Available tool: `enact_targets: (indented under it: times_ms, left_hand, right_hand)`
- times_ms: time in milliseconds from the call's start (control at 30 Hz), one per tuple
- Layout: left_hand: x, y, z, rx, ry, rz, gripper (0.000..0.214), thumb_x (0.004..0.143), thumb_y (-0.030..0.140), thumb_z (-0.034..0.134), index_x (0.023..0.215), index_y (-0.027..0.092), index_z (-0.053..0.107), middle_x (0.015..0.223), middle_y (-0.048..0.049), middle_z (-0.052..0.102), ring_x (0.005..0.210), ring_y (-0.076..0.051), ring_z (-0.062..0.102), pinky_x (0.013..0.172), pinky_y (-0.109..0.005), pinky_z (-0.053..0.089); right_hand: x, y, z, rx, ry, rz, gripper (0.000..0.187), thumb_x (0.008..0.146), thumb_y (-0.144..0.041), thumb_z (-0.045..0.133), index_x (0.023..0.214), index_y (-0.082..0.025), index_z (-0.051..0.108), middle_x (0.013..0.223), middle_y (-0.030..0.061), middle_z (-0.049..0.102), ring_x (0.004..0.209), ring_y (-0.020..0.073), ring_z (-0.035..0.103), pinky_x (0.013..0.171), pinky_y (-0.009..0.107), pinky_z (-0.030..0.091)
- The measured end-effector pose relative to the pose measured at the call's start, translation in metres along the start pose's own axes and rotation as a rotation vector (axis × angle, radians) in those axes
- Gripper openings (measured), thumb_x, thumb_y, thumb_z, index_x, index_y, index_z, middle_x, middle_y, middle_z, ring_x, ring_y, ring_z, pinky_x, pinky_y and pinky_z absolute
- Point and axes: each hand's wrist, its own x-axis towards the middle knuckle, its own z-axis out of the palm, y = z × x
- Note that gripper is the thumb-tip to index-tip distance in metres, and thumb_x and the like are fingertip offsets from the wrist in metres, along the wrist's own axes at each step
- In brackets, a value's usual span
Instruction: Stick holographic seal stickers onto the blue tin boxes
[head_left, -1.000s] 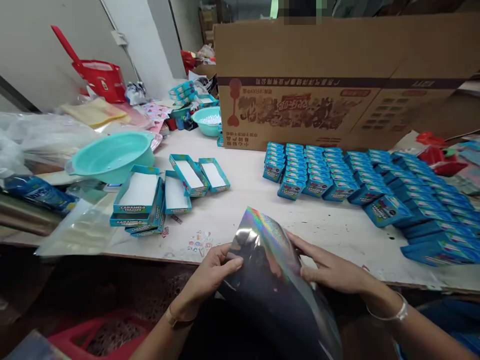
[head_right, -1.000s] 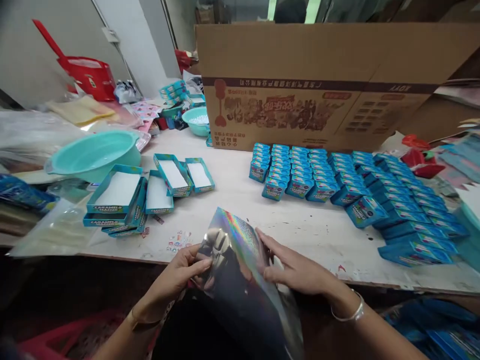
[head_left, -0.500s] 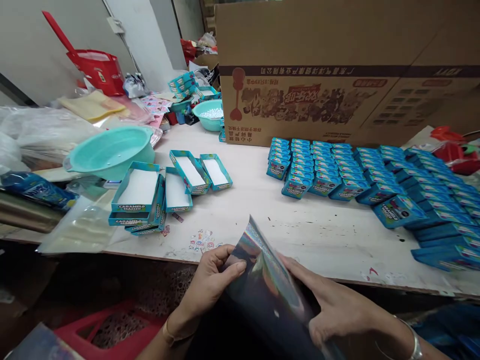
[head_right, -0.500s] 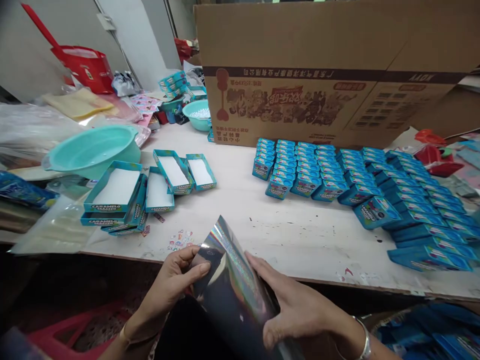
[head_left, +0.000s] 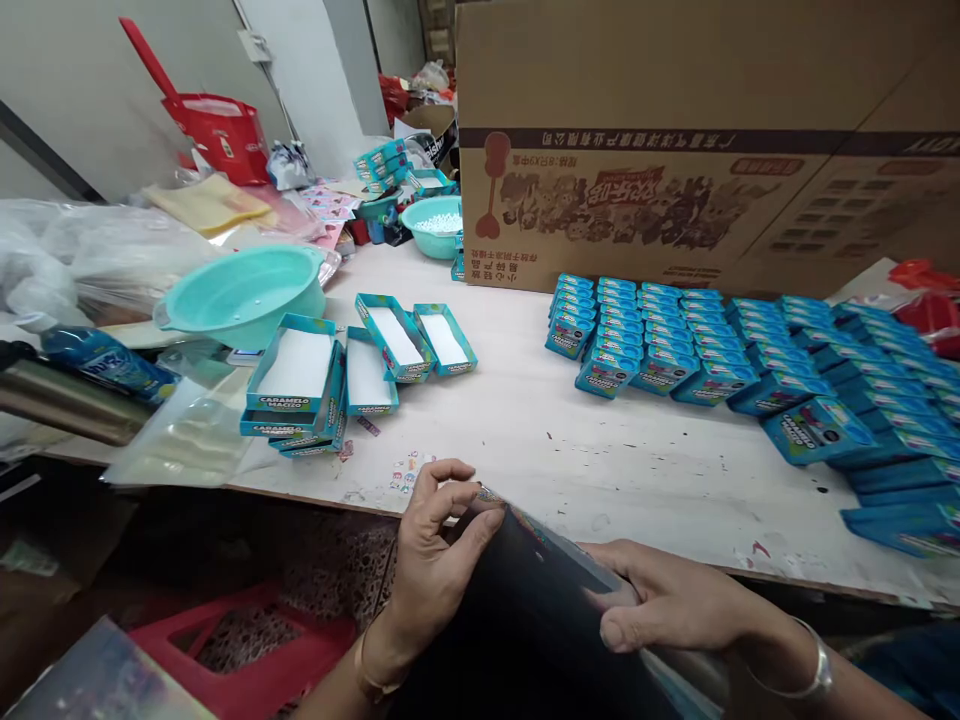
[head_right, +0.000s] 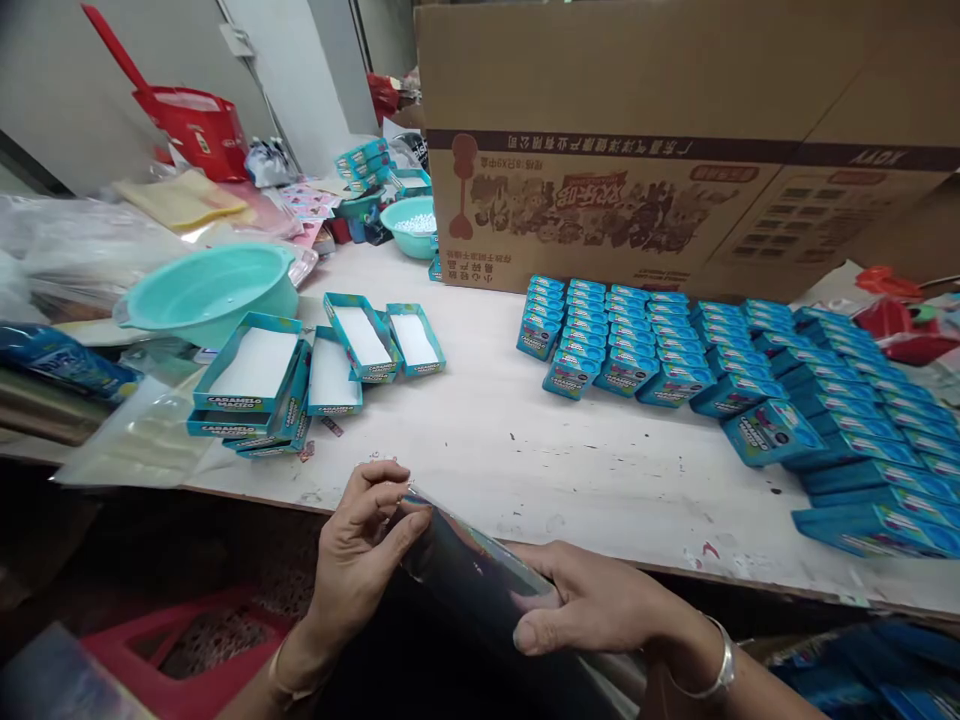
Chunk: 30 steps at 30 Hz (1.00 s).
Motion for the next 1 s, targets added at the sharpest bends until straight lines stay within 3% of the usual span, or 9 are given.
enact_targets:
  times_ms: [67,167,233,333,433,567,700,833,1000]
  left_hand:
    - [0.001,-0.001,0.002,-0.039,-0.024,-0.050,0.009,0.079,0.027,0.076,0.084,0.019,0.072,0.106,-0.0076,0.067,0.082,-0.015,0.065,0.069,-0.024,0.053]
    - [0.009,-0.002,0.009,-0.177,-0.082,-0.209,0.017,0.077,0.031,0.077,0.079,0.017,0.066,0.082,-0.0038,0.069,0.068,-0.014,0.064,0.062,-0.023,0.052]
    - [0.014,-0.003,0.018,-0.241,-0.023,-0.249,0.023,0.074,0.030,0.079,0.083,0.018,0.062,0.069,0.0011,0.066,0.063,-0.013,0.063,0.060,-0.022,0.050]
    - [0.021,-0.005,0.031,-0.267,0.062,-0.229,0.046,0.072,0.027,0.080,0.112,0.019,0.059,0.065,0.0062,0.064,0.062,-0.011,0.061,0.062,-0.021,0.049]
    - [0.029,-0.007,0.037,-0.251,-0.056,-0.243,0.047,0.074,0.033,0.079,0.116,0.017,0.064,0.067,0.0046,0.064,0.063,-0.012,0.060,0.062,-0.021,0.048]
    - [0.043,-0.007,0.031,-0.351,-0.433,-0.356,0.040,0.076,0.048,0.079,0.098,0.015,0.074,0.087,-0.0060,0.073,0.079,-0.017,0.065,0.071,-0.026,0.050]
    - [0.060,-0.008,0.025,-0.579,-0.599,-0.563,0.047,0.081,0.055,0.070,0.109,0.017,0.074,0.089,-0.0086,0.075,0.076,-0.018,0.067,0.065,-0.024,0.051]
    - [0.067,-0.012,0.032,-0.655,-0.623,-0.593,0.043,0.067,0.038,0.083,0.104,0.015,0.077,0.087,-0.0083,0.076,0.074,-0.017,0.068,0.069,-0.023,0.050]
    - [0.059,-0.020,0.043,-0.460,-0.406,-0.393,0.041,0.066,0.051,0.085,0.086,0.015,0.080,0.076,-0.0063,0.075,0.067,-0.016,0.063,0.066,-0.026,0.049]
  right_hand:
    - [-0.003,-0.003,-0.004,-0.064,0.015,-0.009,0.063,0.080,-0.065,0.069,0.127,-0.022,0.067,0.104,0.0043,0.070,0.103,0.0236,0.063,0.092,0.033,0.053]
    - [-0.007,-0.007,-0.007,-0.268,0.117,0.017,0.047,0.090,-0.049,0.064,0.128,-0.022,0.065,0.095,0.0034,0.073,0.090,0.0196,0.067,0.088,0.034,0.054]
    - [-0.005,-0.006,-0.004,-0.451,0.274,-0.002,0.047,0.093,-0.038,0.061,0.137,-0.023,0.056,0.090,0.0032,0.074,0.081,0.0182,0.068,0.084,0.034,0.055]
    - [0.010,-0.002,0.006,-0.655,0.557,-0.159,0.055,0.094,-0.026,0.058,0.147,-0.024,0.043,0.101,0.0069,0.073,0.089,0.0201,0.069,0.087,0.038,0.055]
    - [0.029,0.004,0.011,-0.653,0.711,-0.307,0.047,0.096,-0.022,0.052,0.142,-0.026,0.048,0.115,0.0089,0.071,0.092,0.0189,0.071,0.086,0.037,0.057]
    - [0.039,0.005,-0.004,-0.522,0.664,-0.354,0.040,0.096,-0.022,0.054,0.136,-0.027,0.058,0.124,0.0076,0.070,0.108,0.0209,0.069,0.092,0.036,0.058]
    - [0.033,0.000,-0.035,-0.444,0.594,-0.328,0.043,0.095,-0.031,0.059,0.137,-0.025,0.059,0.131,0.0090,0.068,0.118,0.0246,0.066,0.099,0.043,0.055]
    - [0.033,-0.009,-0.051,-0.499,0.538,-0.356,0.045,0.094,-0.039,0.061,0.137,-0.025,0.061,0.136,0.0102,0.065,0.122,0.0262,0.063,0.100,0.043,0.053]
    - [0.054,-0.013,-0.029,-0.711,0.734,-0.457,0.034,0.099,-0.032,0.055,0.131,-0.024,0.065,0.096,0.0070,0.071,0.083,0.0164,0.069,0.073,0.029,0.058]
